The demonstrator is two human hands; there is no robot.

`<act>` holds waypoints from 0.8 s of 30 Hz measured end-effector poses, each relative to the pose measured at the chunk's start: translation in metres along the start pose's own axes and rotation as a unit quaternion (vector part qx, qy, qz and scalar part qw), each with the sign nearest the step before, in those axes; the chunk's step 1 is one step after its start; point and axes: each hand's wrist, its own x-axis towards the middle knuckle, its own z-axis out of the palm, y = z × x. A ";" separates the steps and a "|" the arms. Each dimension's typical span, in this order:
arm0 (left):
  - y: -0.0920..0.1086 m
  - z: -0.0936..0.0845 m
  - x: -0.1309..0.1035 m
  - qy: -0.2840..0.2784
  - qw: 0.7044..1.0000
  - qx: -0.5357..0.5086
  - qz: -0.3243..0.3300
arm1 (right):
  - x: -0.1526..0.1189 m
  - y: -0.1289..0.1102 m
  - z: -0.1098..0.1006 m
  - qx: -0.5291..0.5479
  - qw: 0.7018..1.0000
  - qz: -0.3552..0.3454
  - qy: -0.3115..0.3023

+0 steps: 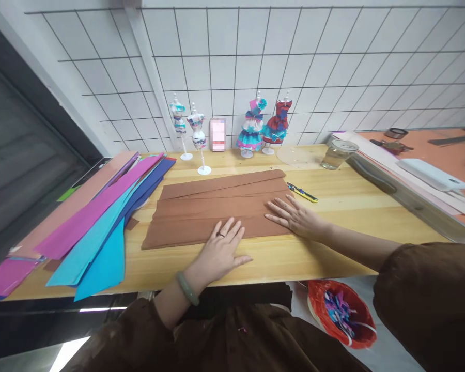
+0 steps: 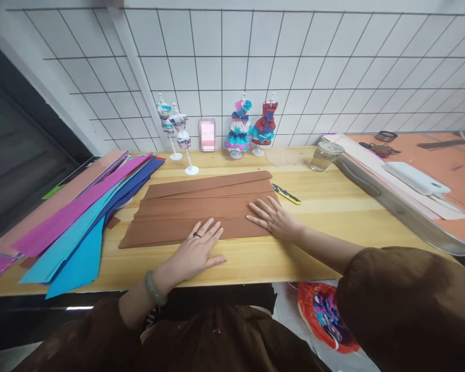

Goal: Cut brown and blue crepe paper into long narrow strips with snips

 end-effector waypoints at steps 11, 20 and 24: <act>0.010 0.004 -0.012 -0.013 0.995 -0.052 -0.082 | 0.037 -0.049 -0.051 0.107 0.989 0.062 0.083; 0.009 0.003 -0.026 0.027 0.989 -0.022 -0.145 | 0.046 -0.115 -0.029 0.199 0.975 0.084 0.057; -0.005 0.001 -0.051 0.043 0.975 0.012 -0.220 | 0.044 -0.110 -0.028 0.198 0.975 0.088 0.048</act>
